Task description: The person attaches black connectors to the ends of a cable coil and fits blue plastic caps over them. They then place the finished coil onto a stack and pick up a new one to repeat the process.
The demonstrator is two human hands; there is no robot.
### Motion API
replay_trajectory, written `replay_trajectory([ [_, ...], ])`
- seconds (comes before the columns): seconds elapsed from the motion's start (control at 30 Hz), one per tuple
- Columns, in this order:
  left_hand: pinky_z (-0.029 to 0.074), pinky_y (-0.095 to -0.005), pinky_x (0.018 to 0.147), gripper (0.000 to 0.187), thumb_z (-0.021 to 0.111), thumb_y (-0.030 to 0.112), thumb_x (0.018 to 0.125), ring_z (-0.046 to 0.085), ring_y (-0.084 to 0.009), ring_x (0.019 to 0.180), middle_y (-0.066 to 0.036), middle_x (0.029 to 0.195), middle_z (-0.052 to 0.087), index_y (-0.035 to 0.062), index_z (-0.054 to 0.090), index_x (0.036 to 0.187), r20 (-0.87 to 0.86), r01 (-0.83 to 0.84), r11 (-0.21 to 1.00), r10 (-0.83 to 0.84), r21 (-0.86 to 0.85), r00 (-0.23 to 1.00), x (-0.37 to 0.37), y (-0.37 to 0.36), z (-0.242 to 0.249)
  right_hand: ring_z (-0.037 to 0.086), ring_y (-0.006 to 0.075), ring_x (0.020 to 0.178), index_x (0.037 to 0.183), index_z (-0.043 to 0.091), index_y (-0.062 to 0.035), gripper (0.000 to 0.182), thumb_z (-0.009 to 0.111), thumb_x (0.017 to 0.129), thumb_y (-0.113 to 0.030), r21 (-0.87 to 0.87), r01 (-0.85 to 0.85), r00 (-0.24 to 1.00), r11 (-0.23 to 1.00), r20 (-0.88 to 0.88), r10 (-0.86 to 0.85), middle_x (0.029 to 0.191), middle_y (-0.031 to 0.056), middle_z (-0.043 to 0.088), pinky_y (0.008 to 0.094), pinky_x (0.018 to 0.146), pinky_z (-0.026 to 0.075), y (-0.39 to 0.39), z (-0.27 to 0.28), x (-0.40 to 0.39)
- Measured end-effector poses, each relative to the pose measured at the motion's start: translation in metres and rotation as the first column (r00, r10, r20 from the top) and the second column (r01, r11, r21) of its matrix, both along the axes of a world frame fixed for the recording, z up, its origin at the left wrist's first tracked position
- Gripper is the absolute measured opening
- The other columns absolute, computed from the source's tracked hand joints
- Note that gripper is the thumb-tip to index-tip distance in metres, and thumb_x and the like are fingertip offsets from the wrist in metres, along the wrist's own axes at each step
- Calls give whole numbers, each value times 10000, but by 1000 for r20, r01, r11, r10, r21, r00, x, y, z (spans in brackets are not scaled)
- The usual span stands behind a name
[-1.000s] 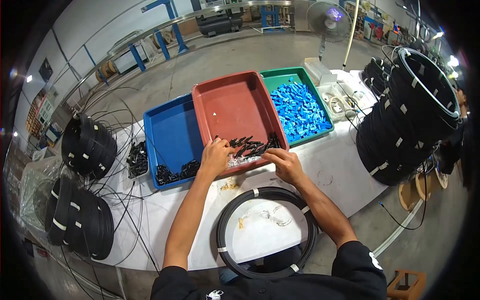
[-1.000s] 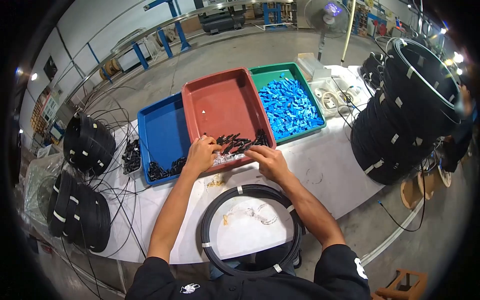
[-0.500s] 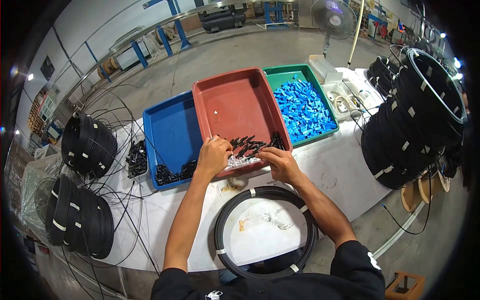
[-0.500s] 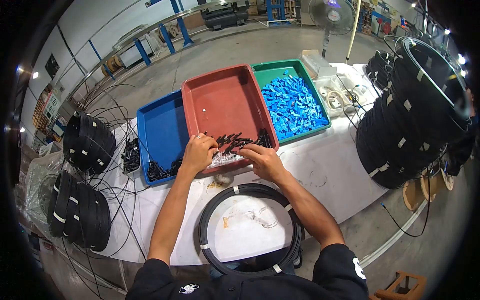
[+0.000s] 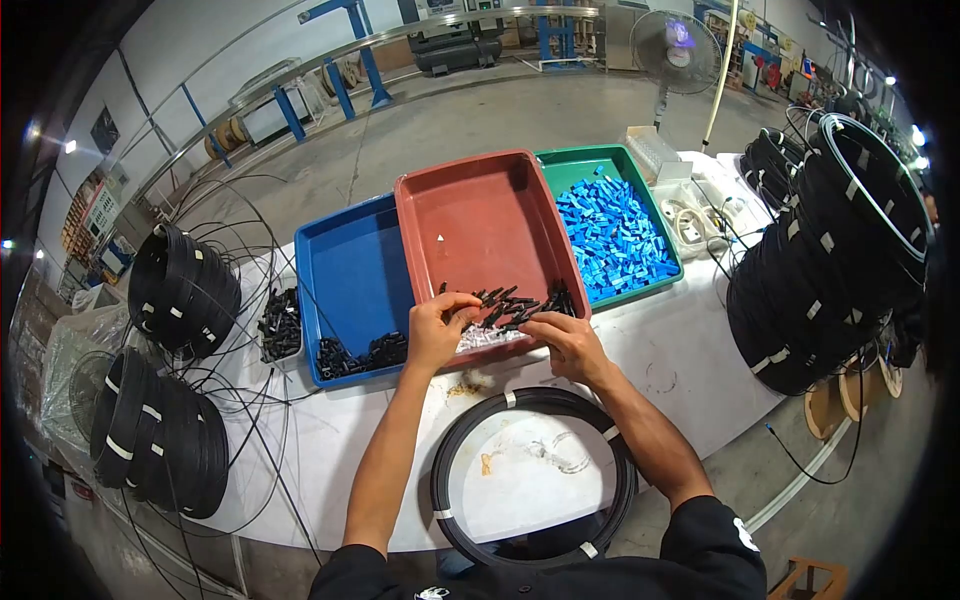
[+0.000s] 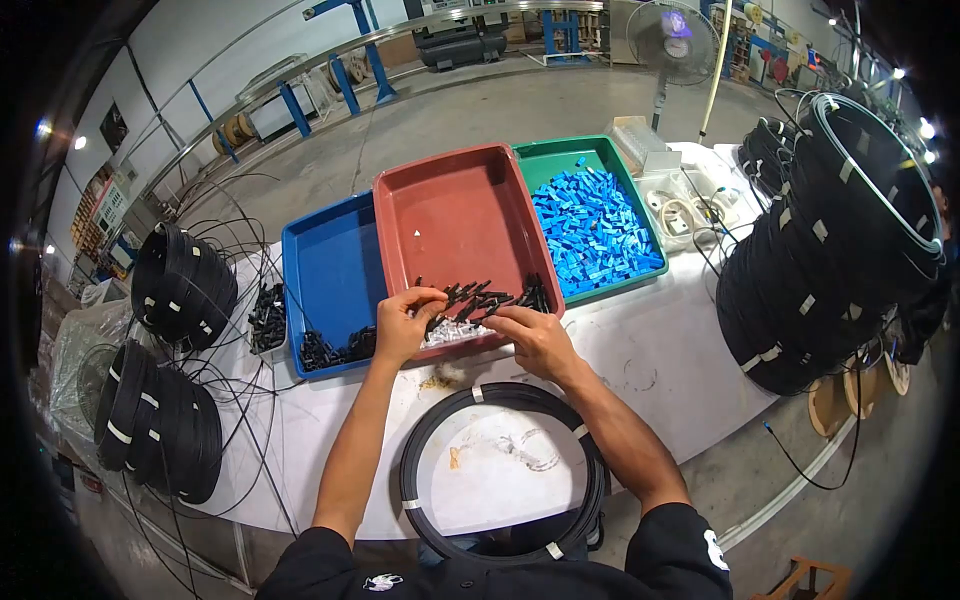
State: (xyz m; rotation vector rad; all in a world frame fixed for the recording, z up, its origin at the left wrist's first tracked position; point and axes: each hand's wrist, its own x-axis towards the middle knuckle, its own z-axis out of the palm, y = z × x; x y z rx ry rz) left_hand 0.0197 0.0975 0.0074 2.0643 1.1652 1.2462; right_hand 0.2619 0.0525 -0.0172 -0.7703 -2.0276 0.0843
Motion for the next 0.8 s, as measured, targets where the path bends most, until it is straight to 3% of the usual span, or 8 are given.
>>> replay_trajectory([
  [0.07,525,-247,739,110,731,68,888,671,-124,772,-55,835,715,10,692,973,477,197,958,-77,-206,875,1,-4,-13,697,312,857,1101,698,-54,547,603,616,182,-8,7,1000,1000,-18,-7,1005,139,680,366,701,580,-2,2,-1],
  [0.17,529,-243,757,128,722,97,910,657,-106,787,-31,858,699,-2,680,979,573,272,938,-103,-216,813,8,-19,-23,695,312,843,1083,707,-62,549,587,608,187,7,15,998,1000,-60,-15,974,135,682,366,678,575,-2,3,-2],
  [0.27,553,-260,762,88,709,45,907,679,-131,824,-76,890,715,1,665,970,754,389,891,-86,-234,652,19,-29,-31,693,307,815,1035,726,-60,527,566,598,188,38,36,993,999,-116,-31,929,130,683,365,646,568,-5,11,-6],
  [0.4,584,-284,790,115,705,12,897,700,-163,875,-98,900,721,4,651,998,738,349,906,-65,-238,672,25,-37,-22,695,293,792,1008,731,-50,441,577,677,197,-26,1,991,1000,-135,-5,924,134,683,350,646,572,-10,14,-12],
  [0.5,603,-305,821,179,714,-7,880,710,-192,913,-120,940,717,10,634,1040,745,412,872,-88,-263,662,22,-37,-24,699,278,787,1002,729,-38,398,576,726,204,-34,8,984,999,-177,-14,925,134,685,332,657,580,-9,12,-12],
  [0.6,606,-304,815,222,698,-45,865,708,-204,918,-130,977,703,27,598,1050,802,482,840,-101,-247,588,22,-35,-25,702,266,786,994,723,-22,390,567,732,221,-37,9,978,999,-209,-16,927,131,687,317,669,587,-9,9,-11],
  [0.67,605,-317,823,250,662,-66,862,703,-206,927,-130,998,688,40,548,1057,871,558,816,-160,-148,465,24,-34,-28,701,267,784,994,719,-19,385,569,733,221,-45,19,979,999,-204,-27,927,132,687,321,663,585,-9,10,-11],
  [0.8,590,-326,836,283,647,-78,859,697,-204,928,-129,987,682,50,513,1073,901,571,803,-105,-173,421,20,-31,-30,700,267,783,994,717,-16,376,576,736,218,-47,15,982,999,-189,-24,927,132,687,323,657,582,-9,7,-11],
])
